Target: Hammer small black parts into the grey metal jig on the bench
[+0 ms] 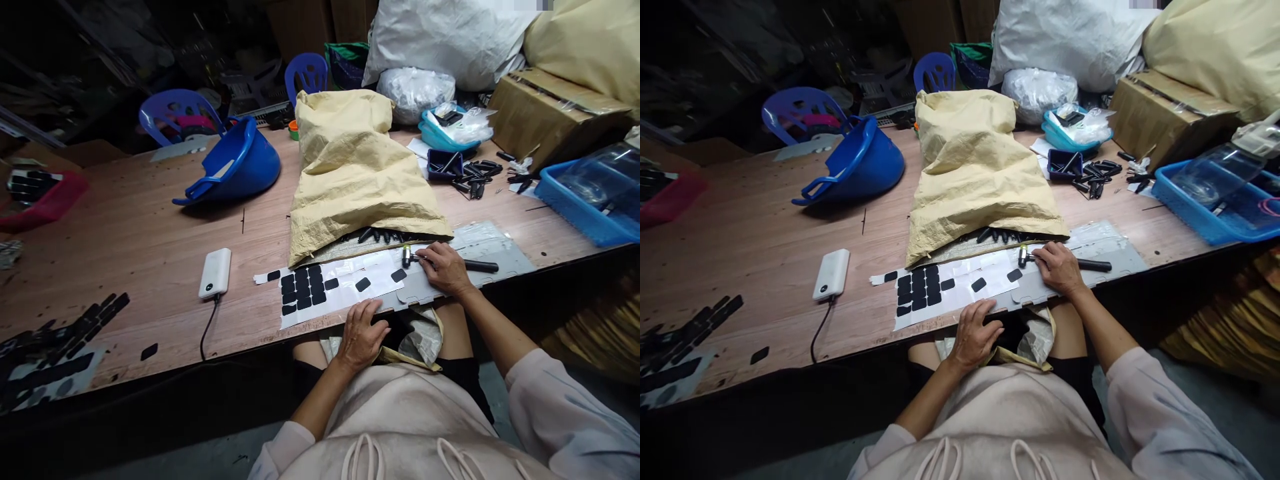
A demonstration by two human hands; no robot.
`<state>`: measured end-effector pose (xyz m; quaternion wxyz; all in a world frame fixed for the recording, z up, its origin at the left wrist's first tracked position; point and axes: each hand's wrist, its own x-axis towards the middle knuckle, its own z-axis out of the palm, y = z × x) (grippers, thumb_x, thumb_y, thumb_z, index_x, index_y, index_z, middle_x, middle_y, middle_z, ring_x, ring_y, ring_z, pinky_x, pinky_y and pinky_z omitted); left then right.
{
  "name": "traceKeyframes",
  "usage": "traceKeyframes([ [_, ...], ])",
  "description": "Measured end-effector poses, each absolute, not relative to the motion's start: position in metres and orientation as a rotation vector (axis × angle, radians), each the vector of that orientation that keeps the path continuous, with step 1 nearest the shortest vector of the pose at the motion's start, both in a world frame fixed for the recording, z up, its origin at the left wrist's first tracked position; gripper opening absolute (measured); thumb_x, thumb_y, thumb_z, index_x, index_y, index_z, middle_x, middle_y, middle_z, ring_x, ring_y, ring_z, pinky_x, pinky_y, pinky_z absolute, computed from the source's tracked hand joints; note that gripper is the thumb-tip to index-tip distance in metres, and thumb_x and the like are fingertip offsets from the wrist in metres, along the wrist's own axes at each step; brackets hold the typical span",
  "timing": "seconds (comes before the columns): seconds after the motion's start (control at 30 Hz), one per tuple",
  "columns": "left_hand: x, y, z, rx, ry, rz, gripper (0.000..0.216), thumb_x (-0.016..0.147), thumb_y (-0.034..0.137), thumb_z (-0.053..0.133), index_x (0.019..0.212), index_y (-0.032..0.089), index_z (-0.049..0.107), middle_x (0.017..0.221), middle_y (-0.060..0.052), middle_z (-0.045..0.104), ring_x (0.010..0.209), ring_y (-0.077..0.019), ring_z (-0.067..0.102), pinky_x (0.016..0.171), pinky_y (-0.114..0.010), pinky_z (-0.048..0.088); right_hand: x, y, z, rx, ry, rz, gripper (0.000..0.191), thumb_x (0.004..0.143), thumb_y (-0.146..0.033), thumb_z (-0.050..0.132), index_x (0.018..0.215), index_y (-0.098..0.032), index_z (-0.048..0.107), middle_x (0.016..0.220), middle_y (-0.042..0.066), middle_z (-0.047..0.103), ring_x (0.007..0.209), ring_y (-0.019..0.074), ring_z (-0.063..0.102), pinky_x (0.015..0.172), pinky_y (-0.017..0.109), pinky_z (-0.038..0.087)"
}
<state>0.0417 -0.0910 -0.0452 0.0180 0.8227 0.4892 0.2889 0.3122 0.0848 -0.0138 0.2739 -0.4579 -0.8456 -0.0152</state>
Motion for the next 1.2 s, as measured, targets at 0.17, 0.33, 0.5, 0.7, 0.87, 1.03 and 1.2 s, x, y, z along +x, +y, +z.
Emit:
traceKeyframes([
  [0.17,0.044,-0.075,-0.029,2.432,1.57,1.045,0.012,0.097,0.032,0.07,0.104,0.026,0.077,0.127,-0.009,0.071,0.121,-0.0281,0.061,0.105,-0.047,0.048,0.311,0.084,-0.015,-1.239,-2.278,-0.083,0.022,0.1,-0.028,0.057,0.11,-0.022,0.076,0.097,0.008,0.067,0.09,0.024,0.055,0.082,0.037,0.043],
  [0.33,0.038,0.015,-0.004,2.075,1.918,1.138,0.014,0.098,0.028,0.067,0.109,0.024,0.075,0.104,-0.008,0.074,0.101,-0.026,0.064,0.093,-0.041,0.05,0.309,0.084,-0.014,-1.25,-2.274,-0.07,0.022,0.1,-0.029,0.057,0.109,-0.022,0.076,0.098,0.008,0.067,0.091,0.024,0.055,0.082,0.037,0.043],
  [0.5,0.035,0.103,0.001,1.764,2.156,0.903,0.02,0.092,0.025,0.073,0.111,0.023,0.075,0.108,-0.01,0.069,0.108,-0.0294,0.063,0.093,-0.039,0.051,0.31,0.084,-0.013,-1.235,-2.269,-0.024,0.022,0.101,-0.03,0.055,0.107,-0.022,0.075,0.097,0.008,0.067,0.09,0.0238,0.056,0.082,0.038,0.044],
  [0.7,0.03,0.113,0.004,1.695,2.122,0.83,0.005,0.089,0.023,0.074,0.095,0.023,0.073,0.107,-0.009,0.068,0.109,-0.0295,0.063,0.092,-0.04,0.051,0.31,0.084,-0.012,-1.234,-2.265,-0.001,0.022,0.1,-0.029,0.055,0.107,-0.025,0.076,0.096,0.008,0.067,0.089,0.0237,0.055,0.081,0.037,0.044],
  [0.87,0.012,0.066,0.004,1.785,1.91,0.894,0.008,0.088,0.021,0.075,0.095,0.023,0.074,0.098,-0.004,0.073,0.097,-0.0237,0.064,0.088,-0.036,0.052,0.309,0.083,-0.012,-1.253,-2.262,-0.002,0.023,0.101,-0.031,0.055,0.106,-0.025,0.076,0.095,0.008,0.067,0.089,0.0239,0.055,0.081,0.037,0.044],
  [1.03,0.01,0.021,-0.008,1.843,1.767,0.876,0.014,0.085,0.017,0.08,0.097,0.024,0.075,0.099,-0.003,0.074,0.099,-0.0227,0.063,0.092,-0.037,0.052,0.311,0.084,-0.013,-1.261,-2.268,-0.016,0.022,0.1,-0.03,0.056,0.109,-0.024,0.075,0.097,0.008,0.067,0.09,0.0238,0.055,0.081,0.037,0.043],
  [1.2,0.014,0.013,-0.014,1.848,1.772,0.87,0.016,0.084,0.018,0.081,0.098,0.024,0.076,0.099,-0.003,0.073,0.099,-0.0234,0.063,0.094,-0.039,0.051,0.312,0.085,-0.015,-1.261,-2.264,-0.025,0.021,0.098,-0.029,0.058,0.109,-0.024,0.075,0.096,0.007,0.067,0.09,0.024,0.055,0.081,0.037,0.043],
])
